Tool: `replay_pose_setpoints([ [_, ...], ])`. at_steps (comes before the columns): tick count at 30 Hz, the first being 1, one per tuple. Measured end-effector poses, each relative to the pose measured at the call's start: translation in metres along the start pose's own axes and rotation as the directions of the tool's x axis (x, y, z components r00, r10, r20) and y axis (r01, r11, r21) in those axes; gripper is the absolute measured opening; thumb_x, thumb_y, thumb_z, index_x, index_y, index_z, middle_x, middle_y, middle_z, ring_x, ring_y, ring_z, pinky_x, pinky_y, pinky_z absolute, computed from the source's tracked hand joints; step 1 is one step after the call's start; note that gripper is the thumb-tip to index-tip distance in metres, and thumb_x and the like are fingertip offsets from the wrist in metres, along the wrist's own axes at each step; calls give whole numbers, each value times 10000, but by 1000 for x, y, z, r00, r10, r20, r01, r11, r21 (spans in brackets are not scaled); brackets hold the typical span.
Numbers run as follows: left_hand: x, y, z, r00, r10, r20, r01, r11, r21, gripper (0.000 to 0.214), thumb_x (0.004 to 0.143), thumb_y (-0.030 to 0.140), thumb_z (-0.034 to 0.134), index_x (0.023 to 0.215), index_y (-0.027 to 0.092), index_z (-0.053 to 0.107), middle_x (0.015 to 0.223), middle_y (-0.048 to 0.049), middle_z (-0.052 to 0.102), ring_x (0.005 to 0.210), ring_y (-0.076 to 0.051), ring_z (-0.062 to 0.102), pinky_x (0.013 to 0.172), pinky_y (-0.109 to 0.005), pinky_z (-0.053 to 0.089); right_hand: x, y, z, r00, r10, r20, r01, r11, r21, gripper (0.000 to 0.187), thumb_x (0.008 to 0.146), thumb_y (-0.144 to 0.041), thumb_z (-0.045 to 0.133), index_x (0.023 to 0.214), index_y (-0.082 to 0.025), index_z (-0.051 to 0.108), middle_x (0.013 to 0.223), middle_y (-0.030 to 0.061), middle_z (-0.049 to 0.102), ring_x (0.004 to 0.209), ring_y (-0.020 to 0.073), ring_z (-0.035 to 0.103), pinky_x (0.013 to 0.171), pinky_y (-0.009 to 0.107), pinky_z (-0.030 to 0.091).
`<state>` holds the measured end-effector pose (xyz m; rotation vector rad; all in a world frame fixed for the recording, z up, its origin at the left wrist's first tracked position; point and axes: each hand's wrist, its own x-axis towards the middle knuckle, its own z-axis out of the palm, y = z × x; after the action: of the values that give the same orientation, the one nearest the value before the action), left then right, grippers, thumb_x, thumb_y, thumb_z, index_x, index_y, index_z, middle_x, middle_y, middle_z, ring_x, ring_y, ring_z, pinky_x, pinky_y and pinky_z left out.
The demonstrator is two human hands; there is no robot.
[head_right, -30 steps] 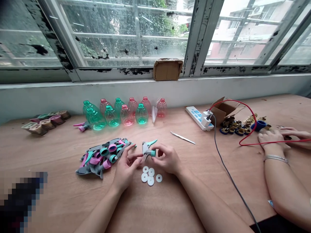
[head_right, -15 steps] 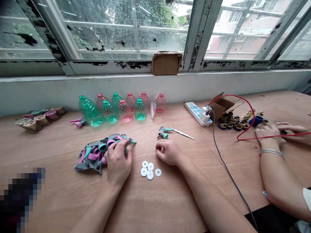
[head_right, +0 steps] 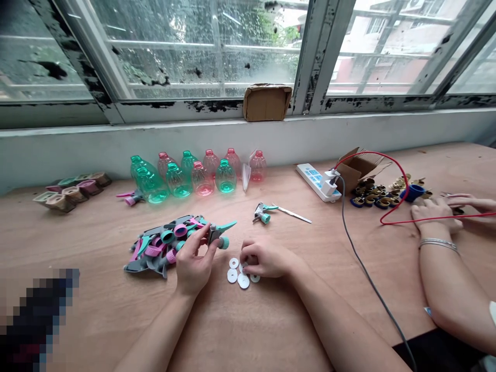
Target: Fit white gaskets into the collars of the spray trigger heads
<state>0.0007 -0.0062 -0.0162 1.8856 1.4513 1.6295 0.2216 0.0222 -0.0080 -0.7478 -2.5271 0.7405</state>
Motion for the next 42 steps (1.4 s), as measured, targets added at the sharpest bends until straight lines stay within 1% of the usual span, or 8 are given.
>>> replay_pose_setpoints([
  [5, 0, -3, 2, 988, -149, 31, 152, 972, -181, 333, 814, 286, 708, 1140, 219, 711, 1046, -67, 734, 898, -212, 679, 843, -349, 543, -1, 0, -1, 1000, 0, 15, -1, 997, 79, 90, 821, -159, 685, 905, -190, 698, 892, 37, 665, 787, 147, 616, 694, 243, 481],
  [9, 1, -1, 2, 991, -135, 25, 137, 969, -206, 288, 820, 274, 707, 1103, 221, 714, 1035, -57, 723, 902, -200, 668, 839, -338, 537, 0, -2, -3, 999, 0, 33, -2, 998, 56, 188, 801, -181, 715, 988, -198, 709, 929, 46, 659, 814, 158, 615, 724, 257, 488],
  [14, 3, 2, 2, 996, -79, 29, 84, 974, -208, 209, 832, 251, 691, 1037, 221, 713, 987, -42, 711, 824, -166, 635, 788, -310, 522, 1, -1, -3, 998, 39, 48, -42, 996, 83, 71, 805, -169, 719, 861, -179, 677, 892, 31, 644, 809, 147, 601, 726, 246, 480],
  [19, 4, 1, 4, 995, -84, 58, 94, 976, -196, 225, 827, 257, 696, 1049, 216, 704, 981, -44, 709, 840, -171, 639, 790, -306, 513, 1, 2, -2, 998, 61, -1, -61, 998, 21, 207, 766, -209, 775, 939, -189, 664, 912, 23, 620, 822, 146, 578, 705, 236, 462],
  [26, 3, -3, 6, 991, -130, 24, 132, 954, -268, 232, 845, 270, 689, 1074, 230, 697, 1023, -41, 703, 949, -192, 650, 908, -348, 495, 2, 12, 6, 993, -28, -114, 38, 995, 90, 138, 831, -238, 722, 743, -175, 634, 736, 4, 633, 662, 115, 560, 611, 224, 432],
  [29, 2, -1, 7, 989, -145, 33, 148, 927, -346, 223, 883, 279, 646, 1103, 247, 651, 1031, -29, 675, 968, -178, 642, 922, -342, 490, 4, 13, 11, 940, -37, -339, 74, 992, 99, 194, 824, -291, 738, 692, -180, 649, 648, 4, 628, 616, 119, 550, 588, 235, 435],
  [35, 2, 11, 9, 948, -284, 144, 315, 765, -562, 225, 925, 313, 574, 1137, 284, 507, 995, 2, 608, 884, -148, 633, 787, -311, 543, 6, 8, 18, 739, 183, -649, 23, 955, 296, 215, 751, -349, 803, 829, -195, 675, 633, -14, 662, 524, 113, 573, 507, 231, 482],
  [42, 2, 13, 12, 820, -389, 419, 571, 516, -638, 444, 905, 300, 595, 1311, 333, 419, 1041, -15, 678, 865, -147, 650, 752, -293, 547, 10, -5, 19, 729, 41, -684, 148, 965, 215, 73, 830, -248, 736, 892, -212, 752, 839, 45, 765, 707, 163, 702, 641, 265, 566],
])
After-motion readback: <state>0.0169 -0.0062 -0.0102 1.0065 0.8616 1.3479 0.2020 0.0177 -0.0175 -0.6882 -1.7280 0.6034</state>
